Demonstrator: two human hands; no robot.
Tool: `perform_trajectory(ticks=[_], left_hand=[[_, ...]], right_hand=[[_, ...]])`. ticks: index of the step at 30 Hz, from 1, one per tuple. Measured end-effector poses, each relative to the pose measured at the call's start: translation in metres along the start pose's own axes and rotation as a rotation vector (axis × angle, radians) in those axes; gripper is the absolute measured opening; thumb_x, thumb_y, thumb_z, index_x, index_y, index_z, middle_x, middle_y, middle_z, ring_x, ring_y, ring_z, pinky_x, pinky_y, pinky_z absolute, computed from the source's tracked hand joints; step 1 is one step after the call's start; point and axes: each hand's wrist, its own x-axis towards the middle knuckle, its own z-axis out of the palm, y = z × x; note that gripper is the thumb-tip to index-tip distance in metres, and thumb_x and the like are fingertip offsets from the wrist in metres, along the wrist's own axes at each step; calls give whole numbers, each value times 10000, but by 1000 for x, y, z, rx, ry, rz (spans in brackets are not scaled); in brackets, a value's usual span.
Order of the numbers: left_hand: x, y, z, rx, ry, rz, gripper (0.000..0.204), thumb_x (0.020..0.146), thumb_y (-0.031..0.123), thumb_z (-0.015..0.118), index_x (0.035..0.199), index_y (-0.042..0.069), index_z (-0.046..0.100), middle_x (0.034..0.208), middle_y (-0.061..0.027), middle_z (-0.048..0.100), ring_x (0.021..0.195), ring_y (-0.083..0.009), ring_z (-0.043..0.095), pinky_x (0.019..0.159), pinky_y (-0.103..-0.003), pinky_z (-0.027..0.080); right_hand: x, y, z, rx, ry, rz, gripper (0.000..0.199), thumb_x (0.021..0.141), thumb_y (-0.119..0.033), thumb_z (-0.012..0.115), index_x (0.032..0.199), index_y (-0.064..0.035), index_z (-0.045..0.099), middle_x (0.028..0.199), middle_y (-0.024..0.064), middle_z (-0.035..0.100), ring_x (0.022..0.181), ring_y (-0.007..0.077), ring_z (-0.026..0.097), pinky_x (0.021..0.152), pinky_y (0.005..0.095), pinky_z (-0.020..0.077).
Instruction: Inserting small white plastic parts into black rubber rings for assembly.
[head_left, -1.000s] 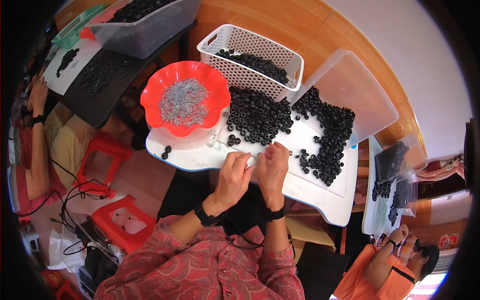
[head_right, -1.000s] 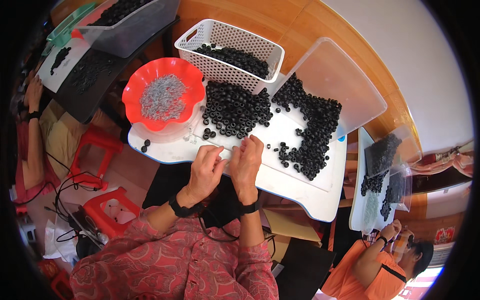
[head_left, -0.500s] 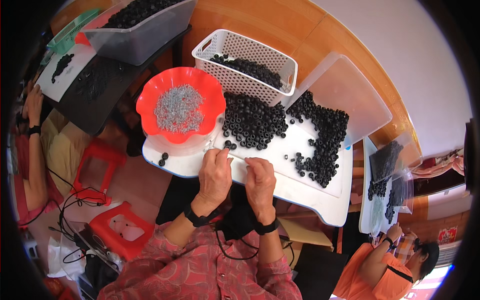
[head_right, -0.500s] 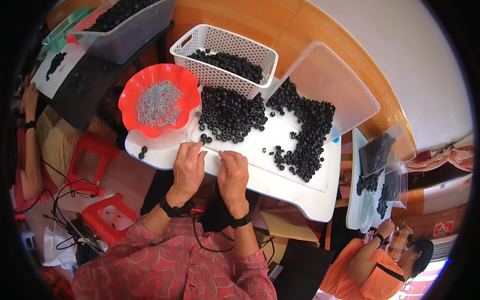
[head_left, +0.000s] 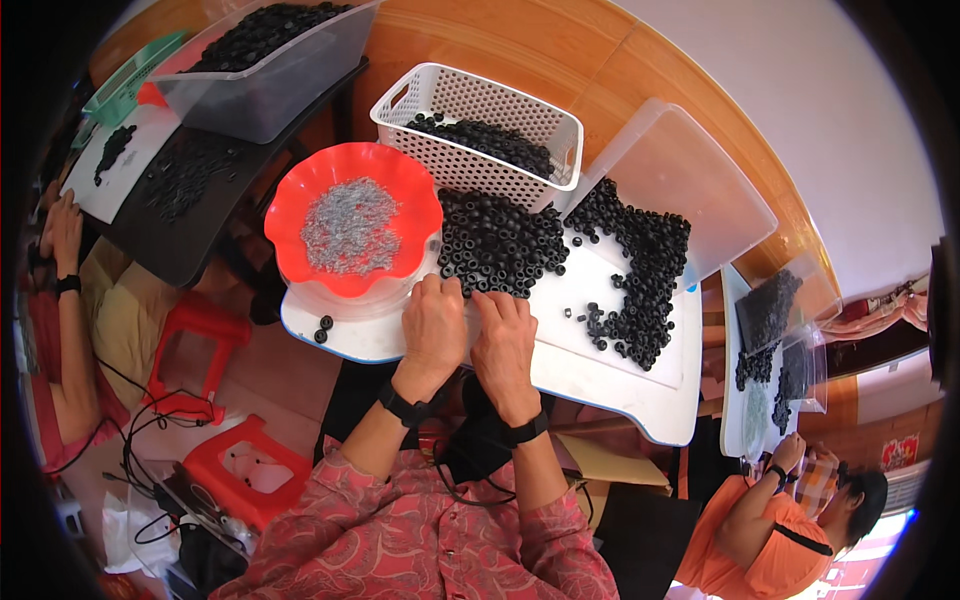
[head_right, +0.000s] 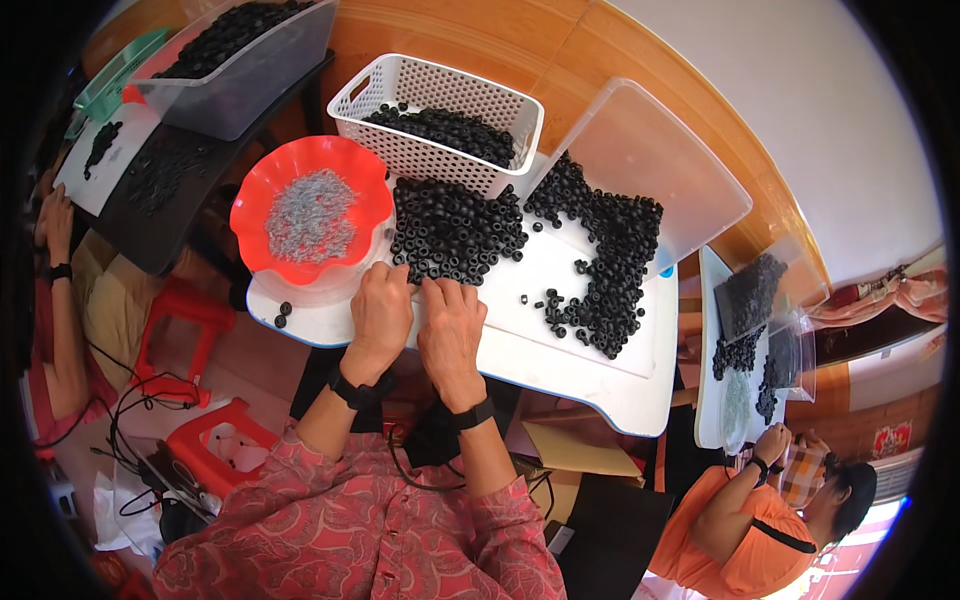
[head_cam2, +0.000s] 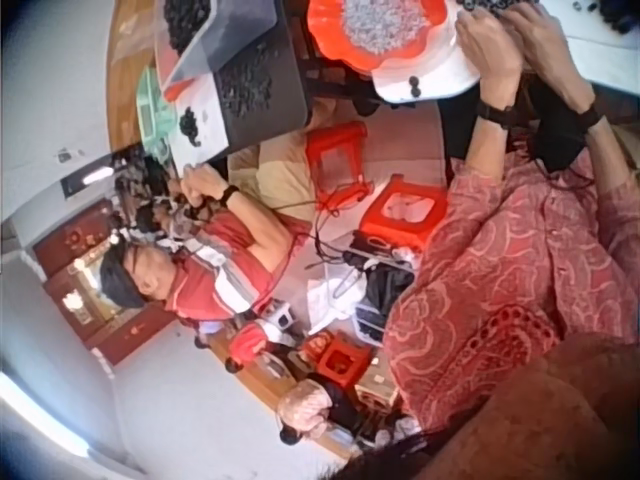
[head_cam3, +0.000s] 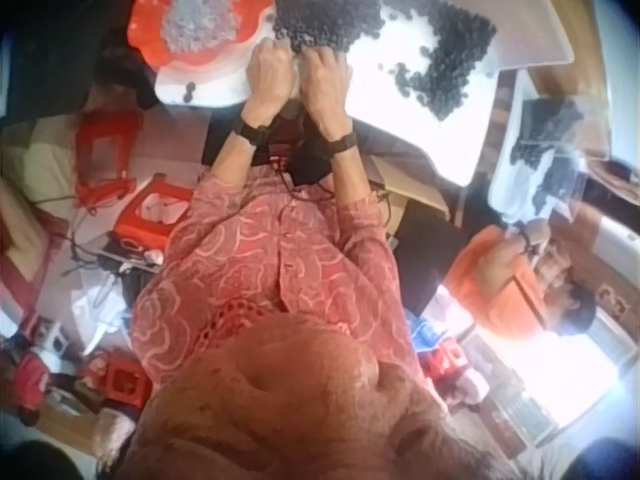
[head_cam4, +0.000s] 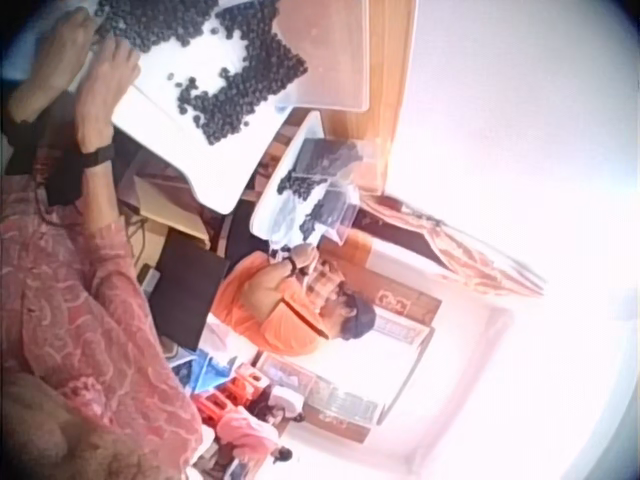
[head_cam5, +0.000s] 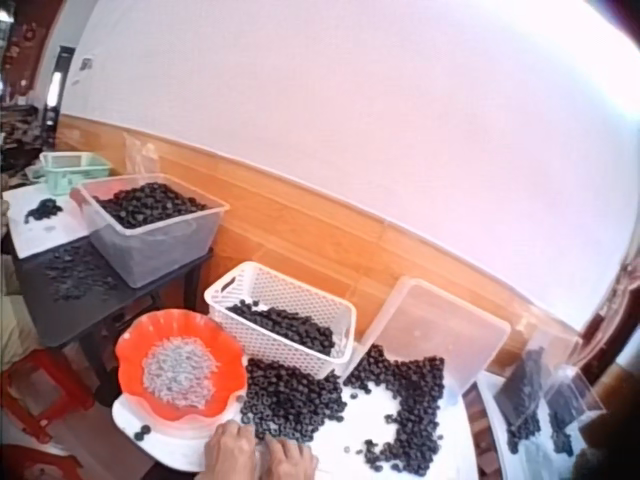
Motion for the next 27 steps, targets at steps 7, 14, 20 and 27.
perform_trajectory(ticks=[7, 14, 20, 27], left_hand=[[4, -2, 4, -44, 38, -30, 290, 764, 47, 718, 1040, -19, 661, 906, -173, 609, 872, -354, 612, 742, -426, 505], [-2, -2, 4, -43, 100, 24, 305, 758, 25, 728, 1049, -25, 652, 914, -162, 580, 858, -355, 597, 751, -427, 496], [-8, 11, -11, -166, 136, 92, 294, 758, -7, 719, 1040, -25, 641, 940, -153, 569, 879, -341, 586, 753, -419, 491], [-35, 40, -18, -430, 27, 151, 219, 776, -4, 724, 986, -17, 661, 890, -152, 603, 787, -327, 614, 680, -393, 499]], right_hand=[[-2, 1, 6, 9, -2, 9, 410, 748, 42, 568, 1148, -18, 634, 1102, 95, 592, 1029, 289, 526, 854, 408, 403], [-15, 8, -2, 105, 93, -8, 317, 763, 50, 588, 1068, -4, 655, 1042, 121, 617, 980, 307, 568, 850, 408, 449], [-26, 47, -25, 22, 284, 186, 201, 805, 55, 603, 996, 8, 647, 962, 160, 616, 903, 345, 598, 782, 423, 499], [-34, 89, -47, -97, 323, 290, 180, 819, 47, 604, 988, 0, 645, 955, 159, 603, 892, 347, 596, 766, 434, 500]])
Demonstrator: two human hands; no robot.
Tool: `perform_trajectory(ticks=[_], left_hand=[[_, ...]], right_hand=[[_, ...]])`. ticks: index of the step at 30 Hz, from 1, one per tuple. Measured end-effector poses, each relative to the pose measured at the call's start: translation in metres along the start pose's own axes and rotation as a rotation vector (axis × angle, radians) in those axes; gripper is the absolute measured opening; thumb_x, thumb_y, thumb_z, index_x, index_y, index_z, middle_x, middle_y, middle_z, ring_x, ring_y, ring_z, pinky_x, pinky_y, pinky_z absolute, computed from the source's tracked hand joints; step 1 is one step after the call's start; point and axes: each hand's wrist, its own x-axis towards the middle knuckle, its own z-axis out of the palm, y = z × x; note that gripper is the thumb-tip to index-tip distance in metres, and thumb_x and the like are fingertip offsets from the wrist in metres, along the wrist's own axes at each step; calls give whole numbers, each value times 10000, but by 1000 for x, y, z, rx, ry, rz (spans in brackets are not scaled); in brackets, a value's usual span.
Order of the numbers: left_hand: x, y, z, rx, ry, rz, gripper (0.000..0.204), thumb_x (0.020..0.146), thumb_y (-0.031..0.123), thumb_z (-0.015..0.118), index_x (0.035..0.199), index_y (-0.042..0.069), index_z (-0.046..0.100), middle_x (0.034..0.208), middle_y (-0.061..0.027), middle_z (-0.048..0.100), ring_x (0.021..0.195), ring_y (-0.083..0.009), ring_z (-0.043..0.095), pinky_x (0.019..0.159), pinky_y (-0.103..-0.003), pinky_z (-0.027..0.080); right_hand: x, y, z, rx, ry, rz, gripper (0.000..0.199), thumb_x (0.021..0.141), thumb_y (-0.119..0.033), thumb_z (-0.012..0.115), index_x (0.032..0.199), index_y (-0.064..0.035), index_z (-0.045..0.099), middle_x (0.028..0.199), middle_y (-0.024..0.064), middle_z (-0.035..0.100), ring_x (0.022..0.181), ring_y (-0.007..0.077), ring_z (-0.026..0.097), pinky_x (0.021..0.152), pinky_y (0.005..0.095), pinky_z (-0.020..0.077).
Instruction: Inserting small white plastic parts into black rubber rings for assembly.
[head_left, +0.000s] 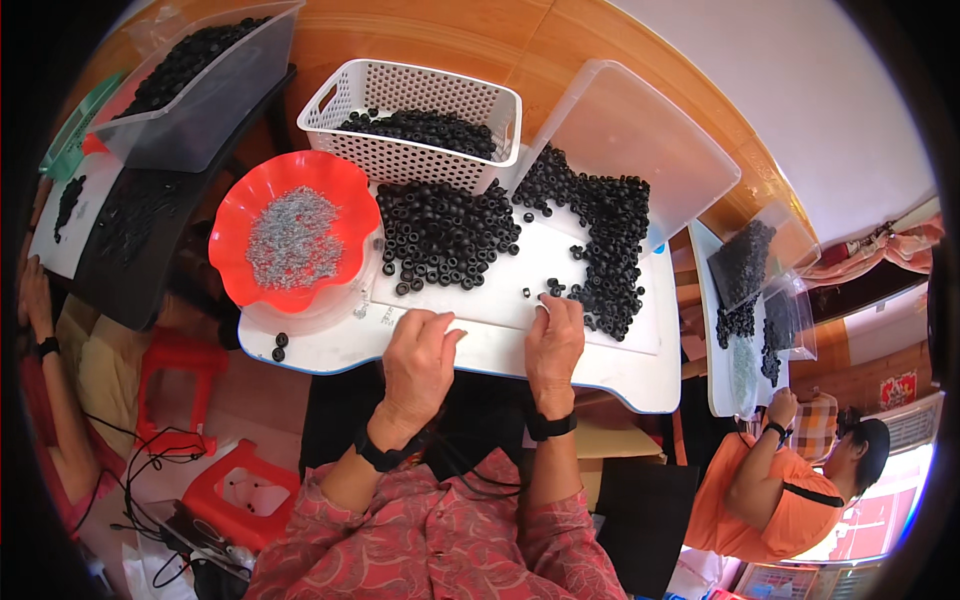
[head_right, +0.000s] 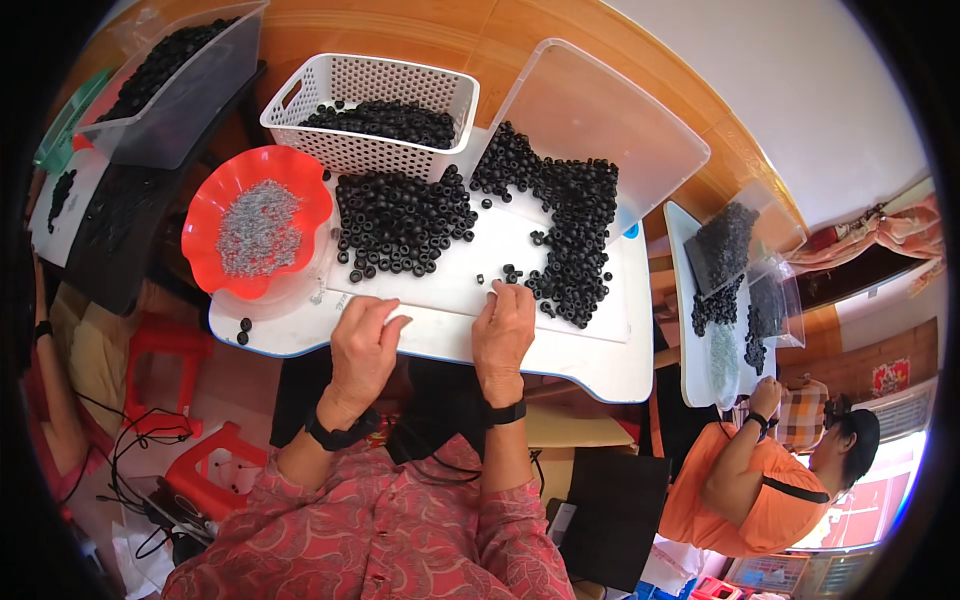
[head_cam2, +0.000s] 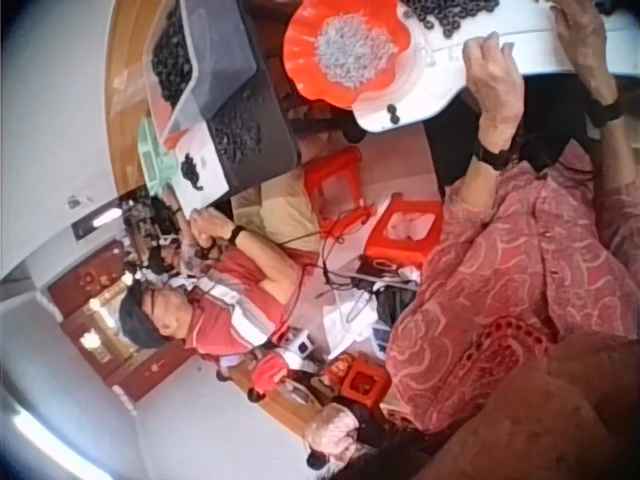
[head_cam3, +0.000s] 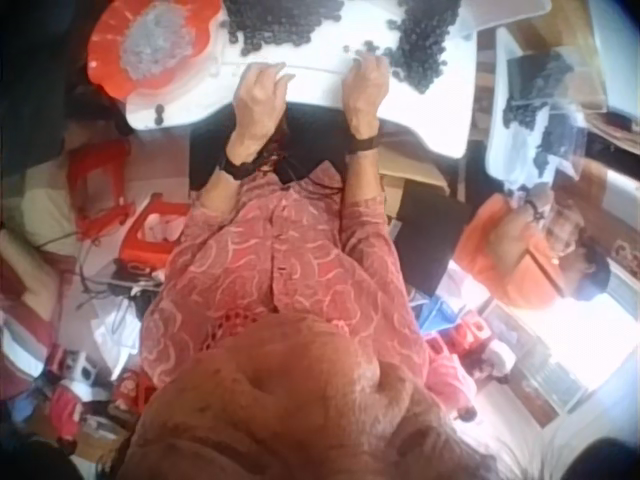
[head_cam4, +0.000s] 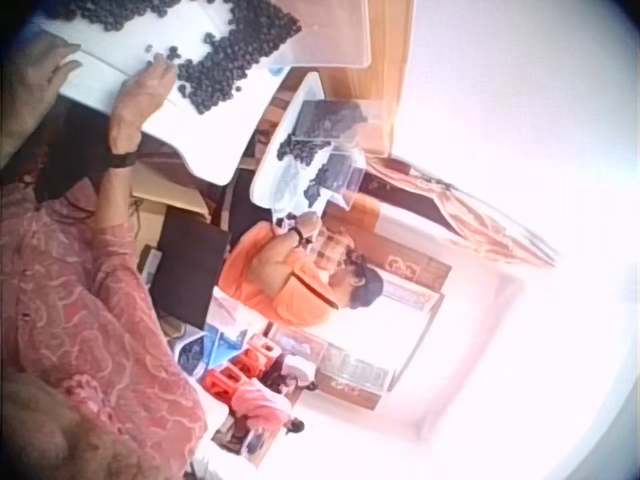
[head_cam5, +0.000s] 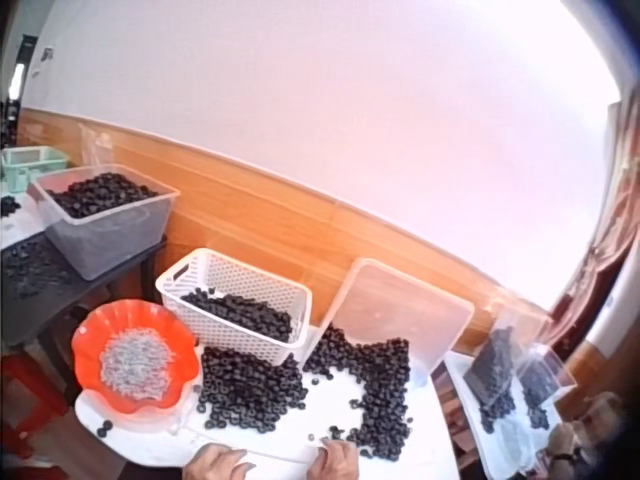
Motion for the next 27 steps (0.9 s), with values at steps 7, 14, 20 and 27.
perform_trajectory(ticks=[7, 14, 20, 27], left_hand=[[-19, -7, 16, -74, -82, 7, 153, 788, 31, 734, 918, -16, 670, 843, -133, 612, 732, -303, 621, 632, -368, 503], [-20, -17, 19, -83, -86, -47, 123, 806, 37, 720, 913, 5, 669, 841, -134, 612, 707, -292, 621, 611, -363, 497], [-19, -18, 18, -108, -70, -36, 126, 810, 40, 719, 920, 3, 670, 845, -136, 617, 698, -297, 620, 612, -362, 497], [-22, -20, 16, -117, -99, -74, 127, 809, 29, 715, 916, -3, 655, 852, -145, 602, 747, -333, 615, 643, -401, 498]], right_hand=[[15, 22, -10, -138, -13, 4, 258, 816, 58, 584, 1052, -15, 657, 1046, 129, 629, 989, 323, 572, 811, 420, 464], [29, 23, -8, -183, -251, -23, 439, 775, 80, 540, 1176, -66, 642, 1202, 77, 635, 1113, 286, 528, 940, 451, 368], [29, 24, -5, 51, -248, -25, 344, 792, 70, 590, 1064, -113, 694, 1116, 47, 664, 1066, 261, 554, 929, 439, 376], [29, 12, -1, -117, -183, -52, 264, 806, 30, 624, 1017, -105, 708, 1038, 42, 680, 1009, 257, 566, 900, 437, 379]])
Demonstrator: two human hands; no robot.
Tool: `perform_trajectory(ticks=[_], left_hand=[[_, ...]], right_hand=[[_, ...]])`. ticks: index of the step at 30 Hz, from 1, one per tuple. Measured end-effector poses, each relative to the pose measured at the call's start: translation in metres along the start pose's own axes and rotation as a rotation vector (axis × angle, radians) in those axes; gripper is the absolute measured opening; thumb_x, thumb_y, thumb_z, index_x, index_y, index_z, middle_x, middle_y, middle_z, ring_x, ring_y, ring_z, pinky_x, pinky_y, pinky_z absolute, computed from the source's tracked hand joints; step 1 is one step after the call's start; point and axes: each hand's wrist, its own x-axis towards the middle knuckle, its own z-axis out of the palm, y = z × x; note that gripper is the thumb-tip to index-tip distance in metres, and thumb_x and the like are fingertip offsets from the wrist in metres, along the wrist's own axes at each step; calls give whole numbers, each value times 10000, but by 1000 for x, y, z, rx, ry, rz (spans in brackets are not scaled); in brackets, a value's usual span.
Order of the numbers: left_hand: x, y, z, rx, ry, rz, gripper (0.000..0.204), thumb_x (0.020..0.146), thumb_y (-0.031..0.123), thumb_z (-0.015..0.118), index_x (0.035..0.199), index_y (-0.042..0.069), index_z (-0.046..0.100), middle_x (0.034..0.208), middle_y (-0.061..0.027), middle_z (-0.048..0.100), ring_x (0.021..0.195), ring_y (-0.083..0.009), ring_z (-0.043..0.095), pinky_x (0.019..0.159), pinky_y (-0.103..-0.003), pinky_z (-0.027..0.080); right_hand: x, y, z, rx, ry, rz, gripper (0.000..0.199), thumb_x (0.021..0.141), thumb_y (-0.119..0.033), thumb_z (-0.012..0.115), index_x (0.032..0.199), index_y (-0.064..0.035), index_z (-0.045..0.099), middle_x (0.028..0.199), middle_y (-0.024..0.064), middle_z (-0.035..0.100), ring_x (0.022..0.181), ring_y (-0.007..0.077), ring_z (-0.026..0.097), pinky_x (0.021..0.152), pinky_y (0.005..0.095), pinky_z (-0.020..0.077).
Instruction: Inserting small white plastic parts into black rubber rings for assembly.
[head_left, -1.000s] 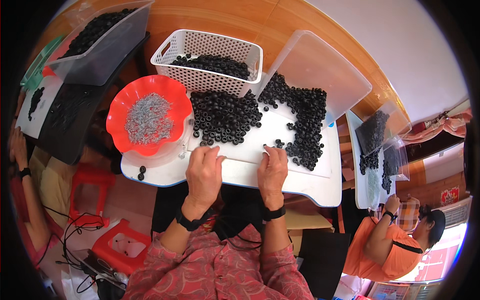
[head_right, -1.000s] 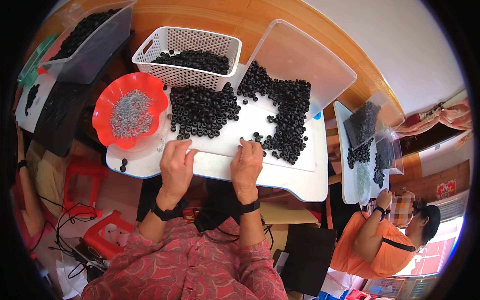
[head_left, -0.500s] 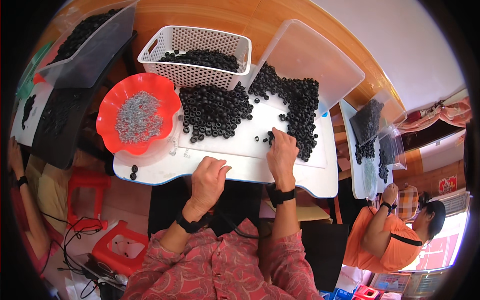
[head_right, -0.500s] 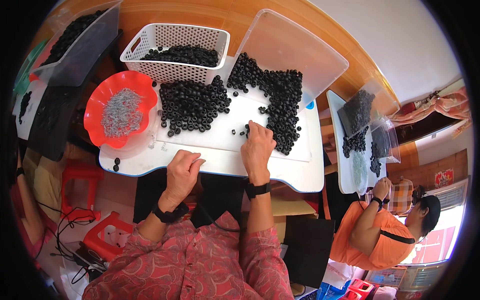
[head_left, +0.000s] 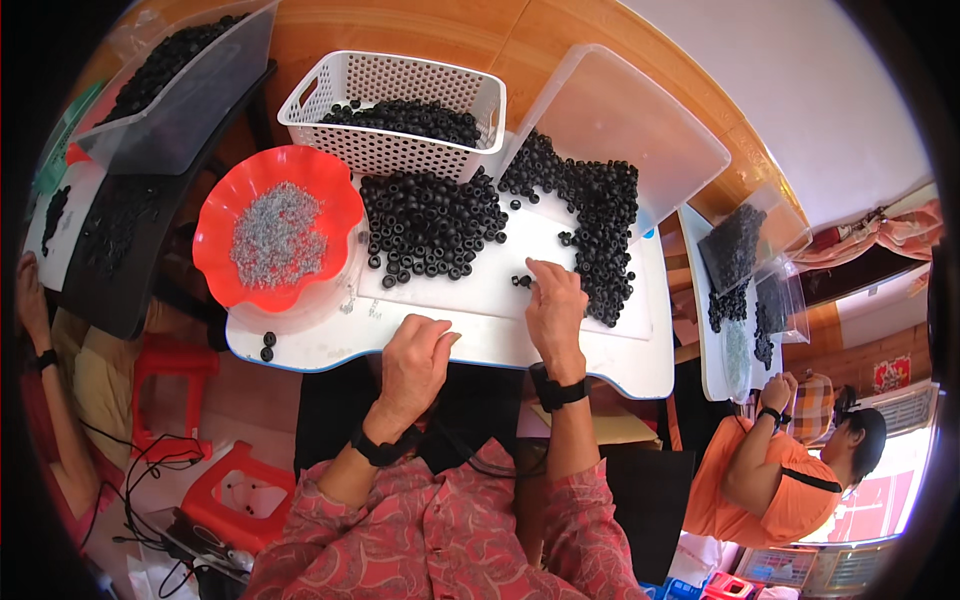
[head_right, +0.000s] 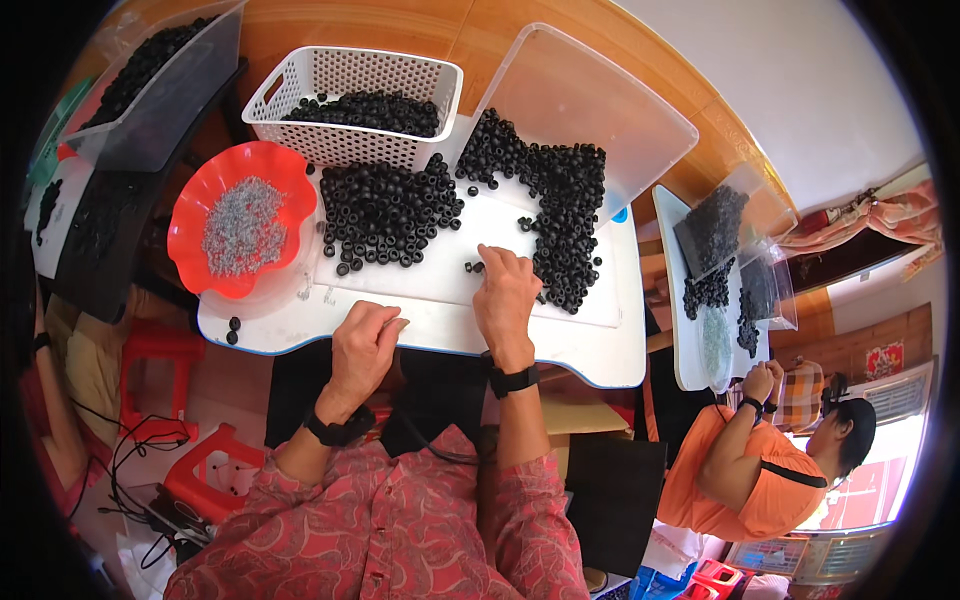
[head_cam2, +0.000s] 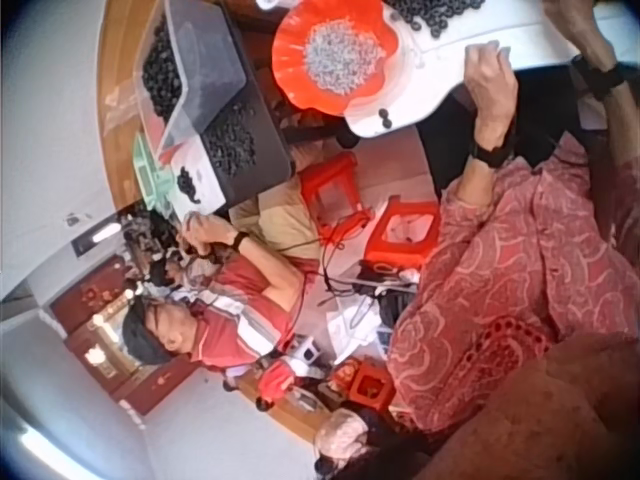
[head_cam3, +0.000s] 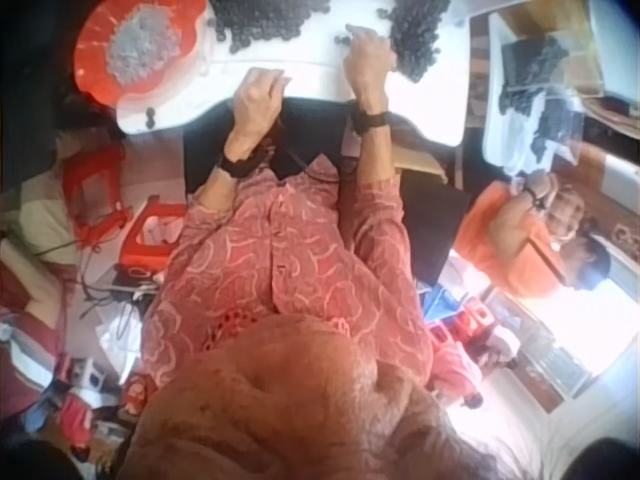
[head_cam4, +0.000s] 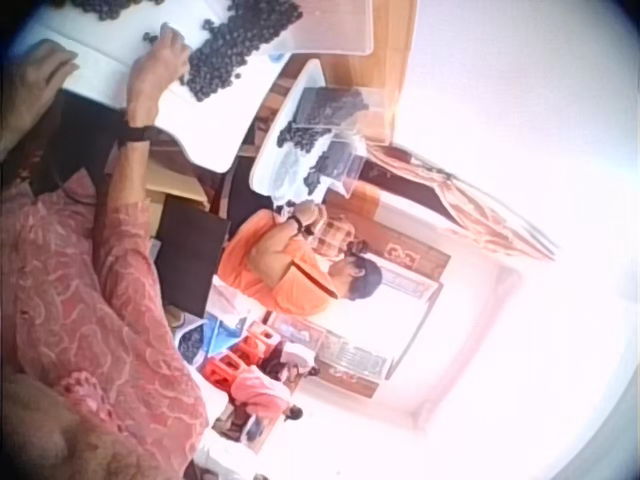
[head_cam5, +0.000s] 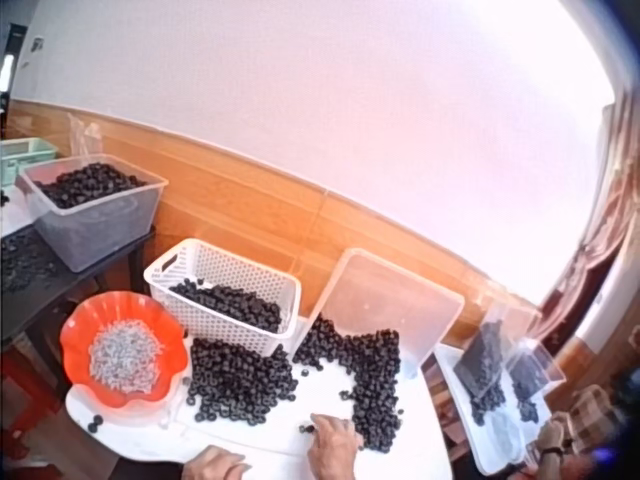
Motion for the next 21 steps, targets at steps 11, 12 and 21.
perform_trajectory(ticks=[11, 12, 21], left_hand=[[0, -1, -2, -58, 18, 26, 119, 816, 35, 709, 921, -6, 675, 851, -132, 629, 699, -274, 631, 618, -343, 503], [-2, -1, -4, -55, 19, 22, 119, 816, 35, 709, 921, -6, 675, 851, -132, 629, 699, -274, 631, 618, -343, 503], [-5, 13, -19, -552, -133, -239, 249, 923, 8, 612, 1167, -15, 655, 1000, -78, 619, 757, -105, 639, 618, -223, 531]], right_hand=[[-2, -10, -5, -143, 8, -172, 117, 801, -23, 657, 908, -63, 630, 907, 90, 622, 951, 276, 561, 893, 430, 377], [-4, -15, -7, -160, 52, -188, 105, 810, -24, 647, 903, -56, 610, 904, 112, 608, 934, 291, 566, 872, 426, 397], [-61, -63, -13, 736, -297, 72, 94, 934, -25, 581, 1012, 24, 600, 878, 146, 622, 713, 229, 676, 634, 317, 525]])
